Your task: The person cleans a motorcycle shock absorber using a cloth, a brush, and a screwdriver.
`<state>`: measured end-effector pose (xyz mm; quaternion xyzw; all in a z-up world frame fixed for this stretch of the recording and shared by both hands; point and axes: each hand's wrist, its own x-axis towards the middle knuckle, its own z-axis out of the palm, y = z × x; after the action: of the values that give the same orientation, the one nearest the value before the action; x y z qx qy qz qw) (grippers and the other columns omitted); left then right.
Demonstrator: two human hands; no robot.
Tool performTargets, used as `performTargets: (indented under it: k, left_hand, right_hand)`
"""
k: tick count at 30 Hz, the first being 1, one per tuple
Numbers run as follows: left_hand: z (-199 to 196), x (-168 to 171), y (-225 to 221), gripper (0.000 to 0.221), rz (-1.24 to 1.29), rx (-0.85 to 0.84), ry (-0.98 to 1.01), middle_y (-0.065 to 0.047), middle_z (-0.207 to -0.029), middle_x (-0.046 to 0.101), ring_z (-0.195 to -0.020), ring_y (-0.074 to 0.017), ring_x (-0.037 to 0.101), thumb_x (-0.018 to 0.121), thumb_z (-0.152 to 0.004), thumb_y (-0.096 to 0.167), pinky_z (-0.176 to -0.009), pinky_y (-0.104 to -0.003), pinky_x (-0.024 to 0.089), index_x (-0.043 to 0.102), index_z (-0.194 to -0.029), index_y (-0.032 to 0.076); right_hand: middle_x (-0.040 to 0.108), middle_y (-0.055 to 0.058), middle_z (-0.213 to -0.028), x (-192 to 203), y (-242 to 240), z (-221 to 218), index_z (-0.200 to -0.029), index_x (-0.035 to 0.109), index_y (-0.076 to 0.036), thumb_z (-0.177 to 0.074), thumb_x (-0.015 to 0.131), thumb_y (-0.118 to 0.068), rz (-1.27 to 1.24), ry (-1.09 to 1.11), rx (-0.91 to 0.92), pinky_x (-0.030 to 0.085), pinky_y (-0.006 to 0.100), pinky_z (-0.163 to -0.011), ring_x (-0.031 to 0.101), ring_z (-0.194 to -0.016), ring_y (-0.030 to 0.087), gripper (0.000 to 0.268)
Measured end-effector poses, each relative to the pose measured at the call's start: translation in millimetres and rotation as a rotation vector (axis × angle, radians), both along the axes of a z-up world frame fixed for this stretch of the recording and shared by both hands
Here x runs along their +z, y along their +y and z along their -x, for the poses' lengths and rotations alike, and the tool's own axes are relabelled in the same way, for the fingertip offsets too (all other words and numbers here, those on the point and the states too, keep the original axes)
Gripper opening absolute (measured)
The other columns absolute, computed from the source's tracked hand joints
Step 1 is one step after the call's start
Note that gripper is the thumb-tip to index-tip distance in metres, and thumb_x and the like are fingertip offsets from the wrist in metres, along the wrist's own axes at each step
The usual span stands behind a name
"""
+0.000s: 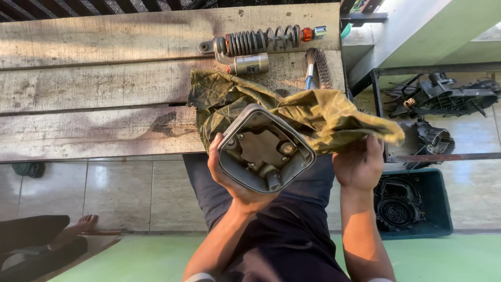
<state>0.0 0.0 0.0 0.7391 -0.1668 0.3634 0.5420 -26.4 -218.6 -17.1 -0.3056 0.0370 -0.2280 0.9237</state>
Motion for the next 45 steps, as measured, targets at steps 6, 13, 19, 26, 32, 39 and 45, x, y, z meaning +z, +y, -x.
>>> performTargets:
  k: [6,13,19,26,32,39,45]
  left_hand:
    - [-4,-14,-12,0.131,-0.014,-0.111,-0.040,-0.022,-0.156,0.029,-0.147,-0.0390,0.037,0.099,-0.065,0.027,-0.126,-0.051,0.032,0.010,-0.158,0.007]
    - [-8,-29,-3,0.131,0.033,-0.156,-0.002,-0.022,-0.160,0.026,-0.152,-0.0382,0.034,0.100,-0.065,0.019,-0.129,-0.049,0.033,0.011,-0.160,0.010]
    - [-14,-37,-5,0.122,-0.085,-0.074,0.049,-0.022,-0.161,0.029,-0.152,-0.0400,0.037,0.099,-0.071,0.010,-0.128,-0.047,0.037,0.015,-0.160,0.007]
    - [-17,-11,-4,0.116,0.043,-0.214,0.330,-0.022,-0.157,0.039,-0.148,-0.0370,0.043,0.091,-0.070,0.003,-0.127,-0.047,0.036,0.021,-0.162,0.002]
    - [-36,-37,10,0.109,0.666,-0.572,0.910,-0.020,-0.137,0.052,-0.125,-0.0359,0.053,0.088,-0.066,0.013,-0.105,-0.046,0.047,0.025,-0.154,0.005]
    - [-15,-71,-11,0.079,1.344,-0.953,1.304,-0.013,-0.144,0.058,-0.132,-0.0305,0.057,0.067,-0.090,0.056,-0.114,-0.045,0.046,0.047,-0.150,0.008]
    - [-13,-36,-8,0.088,1.473,-0.866,1.371,-0.013,-0.142,0.060,-0.125,-0.0291,0.059,0.057,-0.088,0.075,-0.109,-0.044,0.046,0.056,-0.145,0.008]
  right_hand:
    - [0.068,0.012,-0.128,10,44,6,-0.146,0.059,0.003,-0.109,0.048,-0.038,0.748,0.040,-0.072,0.046,0.028,-0.096,0.060,-0.099,0.008,0.056]
    - [0.067,0.008,-0.132,31,49,23,-0.140,0.054,0.003,-0.104,0.049,-0.022,0.553,0.400,0.257,0.044,0.028,-0.106,0.059,-0.121,0.010,0.044]
    - [0.074,0.020,-0.106,57,34,30,-0.114,0.076,0.004,-0.104,0.061,-0.016,1.065,0.635,0.251,0.054,0.042,-0.082,0.068,-0.092,0.033,0.027]
    - [0.070,0.017,-0.098,57,71,-12,-0.100,0.070,0.000,-0.090,0.073,-0.016,1.733,-0.075,-0.025,0.050,0.047,-0.097,0.068,-0.099,0.037,0.019]
    - [0.069,0.006,-0.087,-39,30,-38,-0.100,0.069,0.000,-0.110,0.064,-0.018,0.415,0.191,0.005,0.045,0.039,-0.069,0.062,-0.075,0.020,0.021]
    - [0.062,0.017,-0.140,-11,71,-37,-0.136,0.060,0.001,-0.111,0.047,-0.035,1.220,0.067,-0.261,0.044,0.047,-0.117,0.059,-0.133,0.032,0.046]
    - [0.049,0.031,-0.151,-35,95,3,-0.139,0.059,0.004,-0.099,0.058,-0.025,1.727,-0.070,-0.081,0.024,0.063,-0.125,0.038,-0.148,0.054,0.049]
